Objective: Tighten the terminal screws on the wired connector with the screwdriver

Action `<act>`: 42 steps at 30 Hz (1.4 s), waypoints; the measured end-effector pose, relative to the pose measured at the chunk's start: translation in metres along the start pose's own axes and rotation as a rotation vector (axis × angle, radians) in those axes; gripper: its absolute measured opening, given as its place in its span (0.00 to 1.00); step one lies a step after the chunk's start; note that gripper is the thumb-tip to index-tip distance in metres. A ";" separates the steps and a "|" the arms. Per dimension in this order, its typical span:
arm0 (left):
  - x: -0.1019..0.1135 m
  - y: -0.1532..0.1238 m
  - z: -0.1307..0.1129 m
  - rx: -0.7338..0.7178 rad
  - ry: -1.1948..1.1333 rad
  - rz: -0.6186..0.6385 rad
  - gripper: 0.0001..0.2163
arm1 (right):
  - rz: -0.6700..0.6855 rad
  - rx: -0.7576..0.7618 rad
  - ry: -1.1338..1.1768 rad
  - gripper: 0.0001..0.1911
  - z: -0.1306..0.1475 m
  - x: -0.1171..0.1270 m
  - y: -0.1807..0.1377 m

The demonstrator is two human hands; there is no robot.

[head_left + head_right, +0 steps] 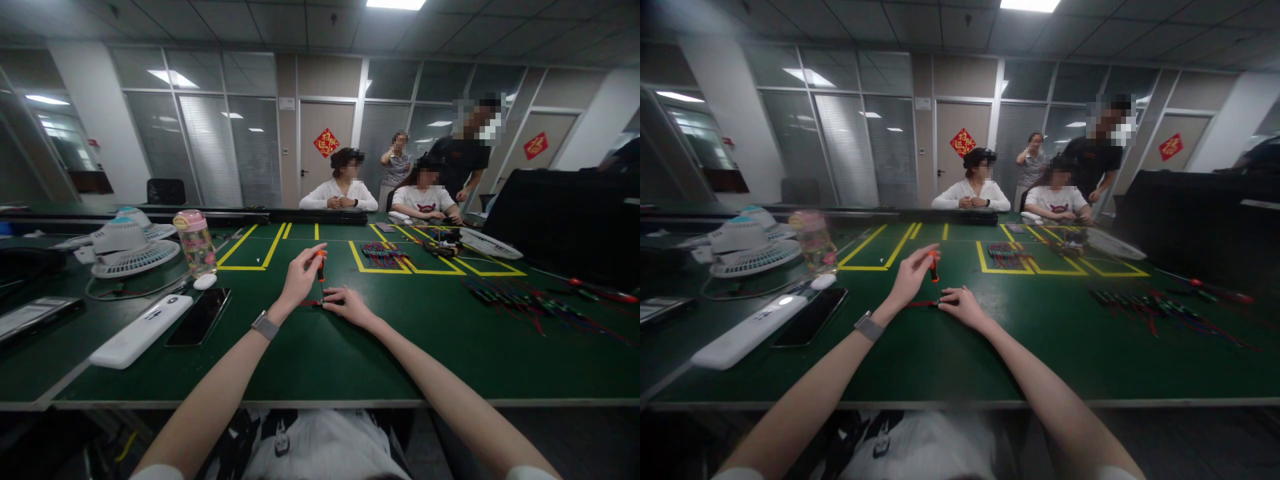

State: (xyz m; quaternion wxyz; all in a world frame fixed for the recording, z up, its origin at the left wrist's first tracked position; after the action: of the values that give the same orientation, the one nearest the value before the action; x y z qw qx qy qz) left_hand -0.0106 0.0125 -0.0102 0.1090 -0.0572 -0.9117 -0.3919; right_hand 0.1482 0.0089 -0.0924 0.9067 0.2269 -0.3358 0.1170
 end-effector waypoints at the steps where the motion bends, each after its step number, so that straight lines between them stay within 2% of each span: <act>1: 0.000 0.000 0.000 -0.001 0.002 -0.005 0.14 | -0.001 0.001 0.001 0.12 0.000 0.000 0.000; 6: 0.001 0.000 0.000 -0.030 0.081 -0.053 0.12 | -0.005 0.009 -0.002 0.12 -0.001 -0.001 0.001; 11: -0.001 0.001 0.001 -0.017 0.005 0.003 0.15 | -0.013 0.000 -0.013 0.11 -0.003 -0.002 0.001; 18: 0.001 0.000 -0.001 -0.037 0.058 -0.033 0.12 | -0.033 -0.005 -0.024 0.12 -0.001 -0.001 0.001; 24: -0.001 0.000 -0.001 -0.026 -0.032 0.031 0.14 | -0.027 -0.001 -0.037 0.11 0.001 -0.001 0.001; 29: 0.001 -0.001 -0.005 -0.046 0.075 -0.039 0.11 | -0.029 0.001 -0.038 0.10 0.000 -0.002 0.001; 35: -0.003 -0.001 -0.005 -0.004 -0.029 0.066 0.15 | -0.015 0.014 -0.032 0.11 -0.001 -0.002 0.001; 42: 0.000 0.000 0.001 -0.019 0.055 -0.027 0.13 | -0.010 0.032 -0.040 0.11 -0.001 -0.002 0.001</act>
State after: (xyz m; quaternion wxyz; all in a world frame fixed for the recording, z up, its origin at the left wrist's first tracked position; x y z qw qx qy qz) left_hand -0.0104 0.0132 -0.0107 0.1282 -0.0353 -0.9054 -0.4033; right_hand 0.1474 0.0104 -0.0943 0.8966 0.2454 -0.3507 0.1132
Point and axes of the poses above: each hand's wrist, its own y-axis towards the middle knuckle, its own x-axis out of the back of the hand, z = x × y, the point moved 2 cm from there along y, towards the middle knuckle, and after that the axes turned 5 degrees about y, right-handed, at the moved point
